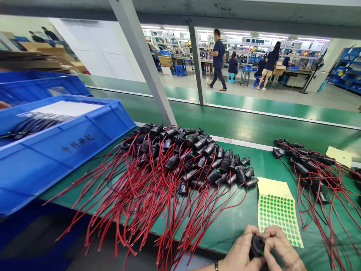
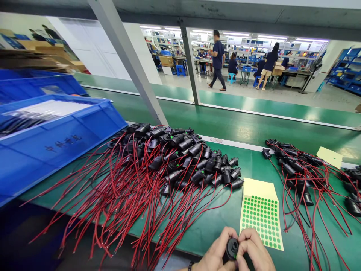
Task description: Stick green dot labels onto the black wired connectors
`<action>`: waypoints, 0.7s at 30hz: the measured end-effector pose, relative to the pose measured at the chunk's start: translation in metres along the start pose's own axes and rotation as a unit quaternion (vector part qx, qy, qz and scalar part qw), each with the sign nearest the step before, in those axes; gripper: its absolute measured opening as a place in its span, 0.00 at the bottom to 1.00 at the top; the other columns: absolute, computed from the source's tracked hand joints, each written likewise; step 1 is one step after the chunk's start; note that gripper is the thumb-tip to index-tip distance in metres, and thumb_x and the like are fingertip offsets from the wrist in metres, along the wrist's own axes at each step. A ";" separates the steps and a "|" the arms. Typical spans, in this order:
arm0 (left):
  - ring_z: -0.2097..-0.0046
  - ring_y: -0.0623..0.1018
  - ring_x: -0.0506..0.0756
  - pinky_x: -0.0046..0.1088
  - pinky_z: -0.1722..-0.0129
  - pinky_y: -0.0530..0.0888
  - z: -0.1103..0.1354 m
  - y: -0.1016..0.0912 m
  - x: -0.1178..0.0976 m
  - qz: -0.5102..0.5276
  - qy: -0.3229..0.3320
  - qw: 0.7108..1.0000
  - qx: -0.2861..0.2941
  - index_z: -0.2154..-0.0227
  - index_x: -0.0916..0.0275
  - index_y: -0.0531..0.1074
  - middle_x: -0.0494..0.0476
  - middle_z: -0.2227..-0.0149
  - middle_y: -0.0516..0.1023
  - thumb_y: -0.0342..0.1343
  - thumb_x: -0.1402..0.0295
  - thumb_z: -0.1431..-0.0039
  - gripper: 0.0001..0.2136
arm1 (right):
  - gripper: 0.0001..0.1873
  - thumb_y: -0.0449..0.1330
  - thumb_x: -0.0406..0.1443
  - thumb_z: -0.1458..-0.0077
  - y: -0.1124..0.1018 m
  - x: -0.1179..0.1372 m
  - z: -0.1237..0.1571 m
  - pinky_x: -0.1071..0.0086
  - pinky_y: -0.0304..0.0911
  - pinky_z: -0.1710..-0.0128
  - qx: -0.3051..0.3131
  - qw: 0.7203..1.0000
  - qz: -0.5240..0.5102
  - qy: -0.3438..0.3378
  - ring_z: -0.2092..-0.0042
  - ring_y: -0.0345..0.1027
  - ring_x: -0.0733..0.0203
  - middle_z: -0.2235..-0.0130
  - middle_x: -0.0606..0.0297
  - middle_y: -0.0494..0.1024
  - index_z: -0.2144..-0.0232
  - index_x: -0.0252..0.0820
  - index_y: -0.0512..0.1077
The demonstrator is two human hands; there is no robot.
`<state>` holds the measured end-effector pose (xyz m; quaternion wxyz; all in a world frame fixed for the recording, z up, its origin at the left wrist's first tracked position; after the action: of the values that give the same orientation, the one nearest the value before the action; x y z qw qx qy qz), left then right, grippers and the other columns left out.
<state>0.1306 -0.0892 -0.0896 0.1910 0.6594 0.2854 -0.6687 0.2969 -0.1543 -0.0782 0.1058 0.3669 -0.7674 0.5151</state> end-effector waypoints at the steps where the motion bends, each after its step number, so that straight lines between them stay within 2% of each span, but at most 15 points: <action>1: 0.71 0.59 0.51 0.27 0.69 0.61 0.000 0.000 0.000 0.000 -0.002 1.000 0.002 0.62 0.57 0.58 0.46 0.71 0.56 0.56 0.56 0.44 0.15 | 0.06 0.54 0.31 0.40 0.000 -0.001 -0.001 0.78 0.72 0.64 0.000 1.000 0.004 -0.003 0.61 0.76 0.62 0.63 0.62 0.75 0.69 0.45 0.67; 4: 0.71 0.59 0.51 0.27 0.70 0.60 0.000 0.001 0.002 0.003 -0.020 1.000 0.007 0.62 0.56 0.58 0.45 0.72 0.55 0.56 0.51 0.44 0.18 | 0.06 0.53 0.30 0.42 0.003 -0.004 -0.001 0.77 0.73 0.64 -0.004 1.000 0.010 -0.003 0.63 0.76 0.63 0.65 0.63 0.75 0.69 0.45 0.67; 7: 0.71 0.58 0.51 0.27 0.71 0.59 0.001 0.002 0.002 0.007 -0.032 0.999 0.009 0.63 0.56 0.57 0.45 0.72 0.55 0.56 0.50 0.44 0.19 | 0.06 0.53 0.29 0.43 0.005 -0.005 -0.001 0.77 0.73 0.66 0.001 1.000 0.011 -0.006 0.65 0.76 0.63 0.65 0.64 0.75 0.69 0.45 0.67; 14: 0.72 0.58 0.51 0.27 0.72 0.57 0.002 0.001 0.003 -0.002 -0.014 1.000 0.009 0.62 0.57 0.55 0.45 0.72 0.56 0.55 0.60 0.44 0.15 | 0.06 0.52 0.28 0.42 0.003 -0.004 -0.002 0.80 0.71 0.69 0.029 0.999 0.019 -0.020 0.69 0.74 0.67 0.66 0.65 0.71 0.68 0.43 0.65; 18: 0.72 0.58 0.50 0.26 0.72 0.58 0.000 0.001 0.003 -0.016 -0.005 1.000 0.008 0.62 0.57 0.55 0.44 0.73 0.55 0.54 0.63 0.44 0.13 | 0.06 0.52 0.30 0.40 0.002 -0.002 -0.004 0.80 0.72 0.69 0.014 0.996 0.072 -0.051 0.68 0.75 0.66 0.67 0.63 0.73 0.68 0.43 0.66; 21: 0.72 0.58 0.50 0.26 0.72 0.59 -0.001 0.002 0.004 -0.010 0.013 1.000 -0.002 0.63 0.57 0.55 0.44 0.73 0.56 0.55 0.66 0.45 0.13 | 0.07 0.52 0.30 0.40 0.000 0.001 -0.004 0.79 0.73 0.66 0.001 0.993 0.105 -0.048 0.67 0.76 0.65 0.66 0.61 0.76 0.67 0.43 0.68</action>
<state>0.1324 -0.0891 -0.0940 0.1816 0.6649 0.2960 -0.6613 0.2958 -0.1514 -0.0761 0.0138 0.3087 -0.8056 0.5055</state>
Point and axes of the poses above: each hand's wrist, its own z-axis away from the middle knuckle, its own y-axis out of the palm, x = y × z, the point moved 1 cm from there along -z, towards the middle knuckle
